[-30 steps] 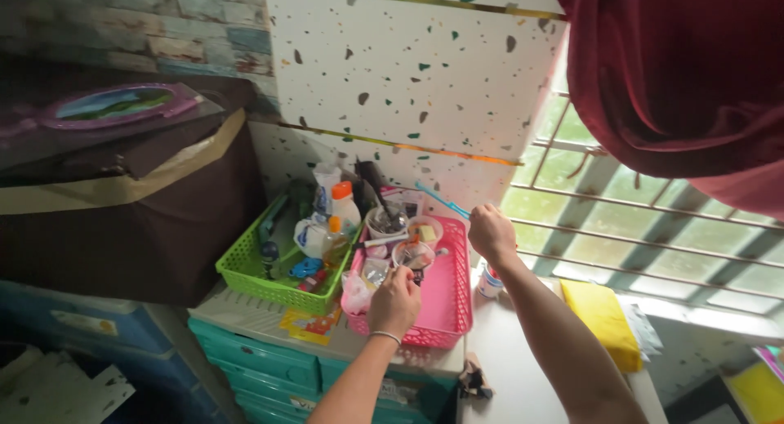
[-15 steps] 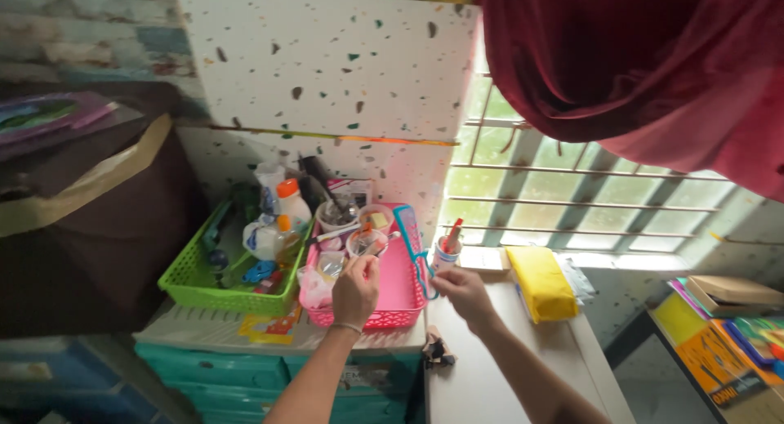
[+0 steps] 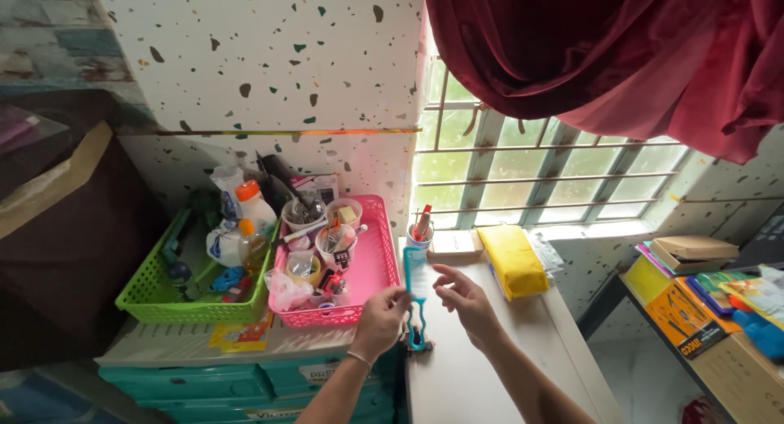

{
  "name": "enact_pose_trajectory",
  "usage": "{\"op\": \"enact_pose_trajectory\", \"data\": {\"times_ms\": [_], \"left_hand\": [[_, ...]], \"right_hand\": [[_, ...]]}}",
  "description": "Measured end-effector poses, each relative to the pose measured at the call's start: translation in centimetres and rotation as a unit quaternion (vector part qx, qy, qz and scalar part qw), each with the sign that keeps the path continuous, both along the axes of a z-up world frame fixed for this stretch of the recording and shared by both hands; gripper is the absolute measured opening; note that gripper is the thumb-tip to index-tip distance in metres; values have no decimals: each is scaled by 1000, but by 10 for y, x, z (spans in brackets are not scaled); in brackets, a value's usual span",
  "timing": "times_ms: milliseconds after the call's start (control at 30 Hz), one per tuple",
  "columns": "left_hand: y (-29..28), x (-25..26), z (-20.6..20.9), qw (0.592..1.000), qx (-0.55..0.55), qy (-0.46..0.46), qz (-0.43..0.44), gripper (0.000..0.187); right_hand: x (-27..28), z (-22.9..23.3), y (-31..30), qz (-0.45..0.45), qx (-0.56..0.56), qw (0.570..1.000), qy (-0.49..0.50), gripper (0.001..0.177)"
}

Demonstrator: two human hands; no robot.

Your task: The recorder is shown assembling and cleaning parts of a pair of eyeglasses on a small table.

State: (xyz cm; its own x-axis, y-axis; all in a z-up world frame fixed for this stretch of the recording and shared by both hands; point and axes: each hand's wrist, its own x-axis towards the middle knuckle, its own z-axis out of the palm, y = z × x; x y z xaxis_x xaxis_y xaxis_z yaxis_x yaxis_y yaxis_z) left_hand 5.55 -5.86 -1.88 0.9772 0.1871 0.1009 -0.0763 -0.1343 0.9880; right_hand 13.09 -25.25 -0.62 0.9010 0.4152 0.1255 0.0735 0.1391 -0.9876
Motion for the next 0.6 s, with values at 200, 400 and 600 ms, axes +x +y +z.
{"op": "enact_pose_trajectory", "data": {"times_ms": [200,400,600], "left_hand": [[-16,-8,4,1000,15,-2,-1,29],[-16,-14,8,1000,8,21,-10,28],[-20,-20,14,1000,-13,8,10,26]], "right_hand": [[12,-11,-7,36,2,999,4,34],[15,-7,-6,40,28,999,12,33],[23,-18,-4,34,56,998,7,26]]}}
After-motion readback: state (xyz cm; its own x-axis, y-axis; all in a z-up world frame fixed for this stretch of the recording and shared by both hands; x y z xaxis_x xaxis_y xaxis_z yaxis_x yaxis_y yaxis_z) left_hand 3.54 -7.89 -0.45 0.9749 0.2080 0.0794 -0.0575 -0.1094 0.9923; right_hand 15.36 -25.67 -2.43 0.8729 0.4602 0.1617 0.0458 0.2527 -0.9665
